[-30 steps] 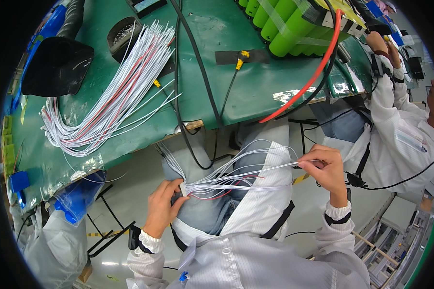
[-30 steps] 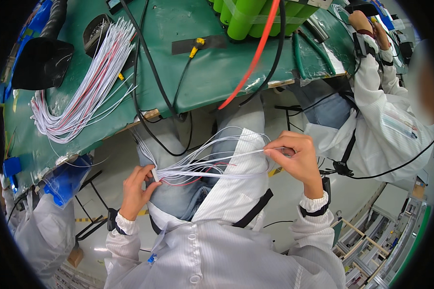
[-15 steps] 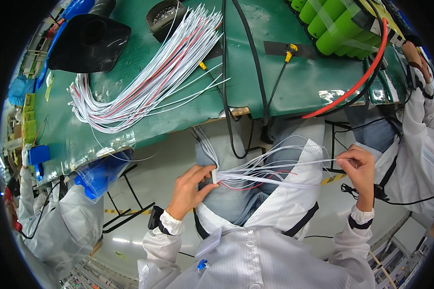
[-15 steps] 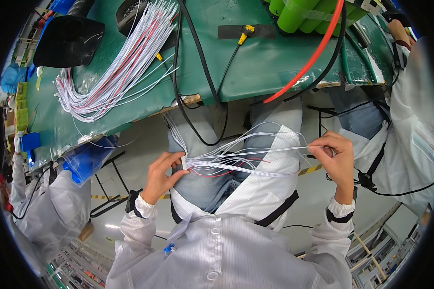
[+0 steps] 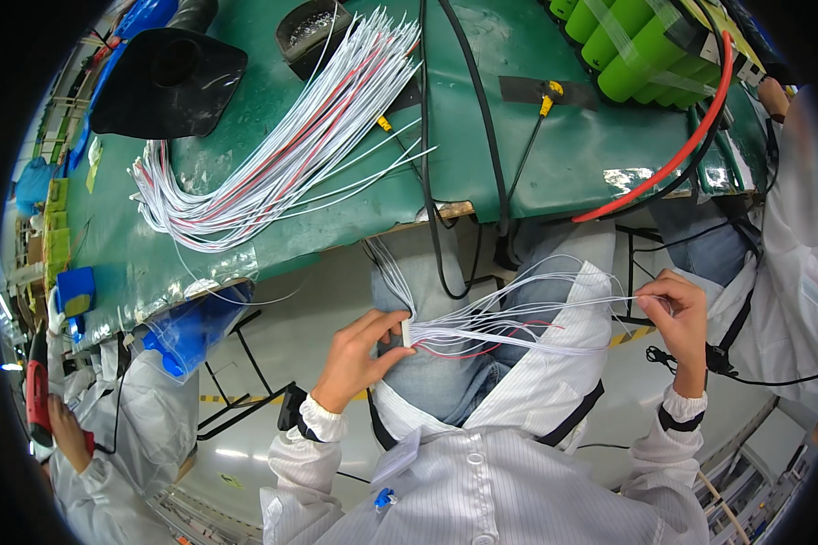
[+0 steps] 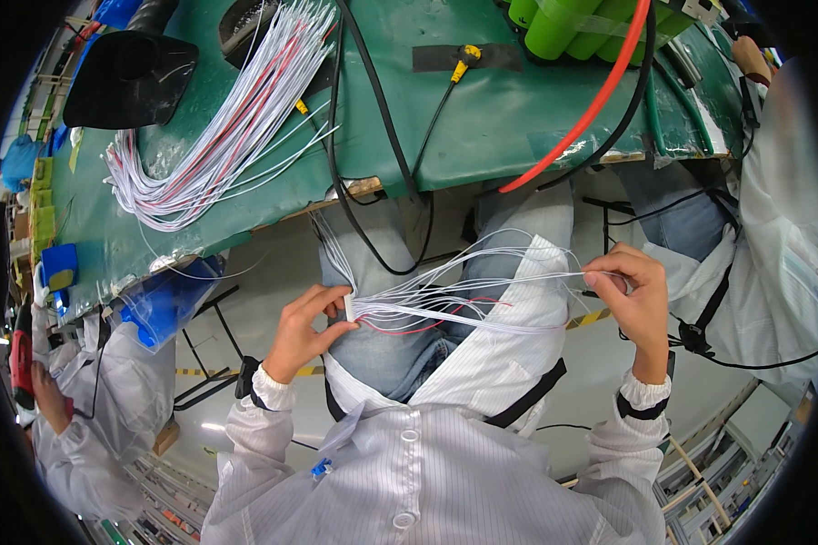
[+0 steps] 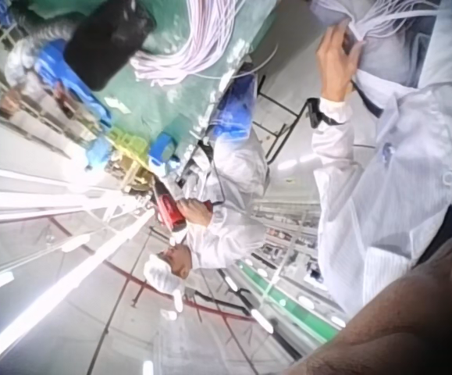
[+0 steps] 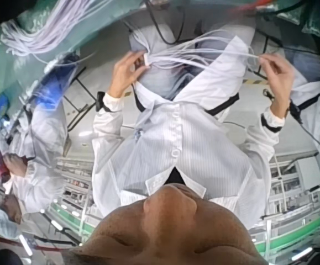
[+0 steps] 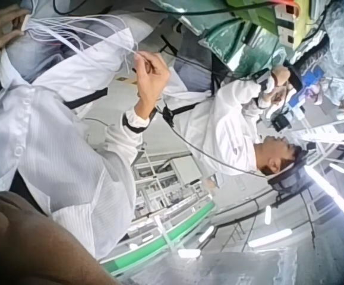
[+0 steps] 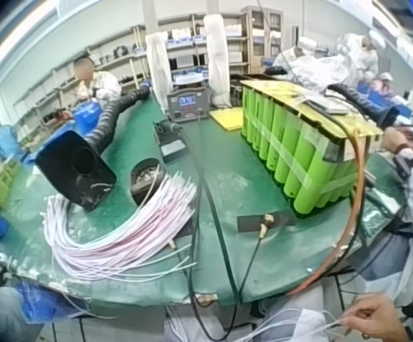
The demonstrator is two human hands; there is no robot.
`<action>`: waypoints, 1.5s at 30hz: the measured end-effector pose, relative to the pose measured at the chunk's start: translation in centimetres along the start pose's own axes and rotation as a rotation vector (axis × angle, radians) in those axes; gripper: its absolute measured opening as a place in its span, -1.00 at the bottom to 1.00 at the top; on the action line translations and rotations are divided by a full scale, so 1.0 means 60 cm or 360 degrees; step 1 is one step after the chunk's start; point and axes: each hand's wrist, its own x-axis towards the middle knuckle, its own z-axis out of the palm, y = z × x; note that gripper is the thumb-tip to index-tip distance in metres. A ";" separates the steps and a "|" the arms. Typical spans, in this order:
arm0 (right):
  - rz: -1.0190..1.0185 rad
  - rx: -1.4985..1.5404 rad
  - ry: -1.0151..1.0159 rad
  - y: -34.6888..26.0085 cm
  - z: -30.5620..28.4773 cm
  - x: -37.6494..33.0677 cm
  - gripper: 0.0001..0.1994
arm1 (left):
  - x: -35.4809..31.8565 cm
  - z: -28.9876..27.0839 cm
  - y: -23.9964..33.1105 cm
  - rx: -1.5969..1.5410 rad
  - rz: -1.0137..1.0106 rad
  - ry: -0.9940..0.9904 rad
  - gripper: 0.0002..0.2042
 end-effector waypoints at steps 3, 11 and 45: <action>0.0006 0.0005 0.0001 0.001 0.000 -0.001 -0.92 | 0.000 0.001 0.004 0.0054 -0.0014 0.0015 -0.50; -0.0052 -0.0043 0.0028 0.004 -0.012 0.000 -0.93 | -0.001 0.001 0.004 0.0111 0.0014 0.0018 -0.51; -0.0226 -0.0175 -0.0078 -0.097 -0.023 -0.044 -0.88 | 0.161 0.203 0.288 -0.0961 0.0225 -0.0124 -0.83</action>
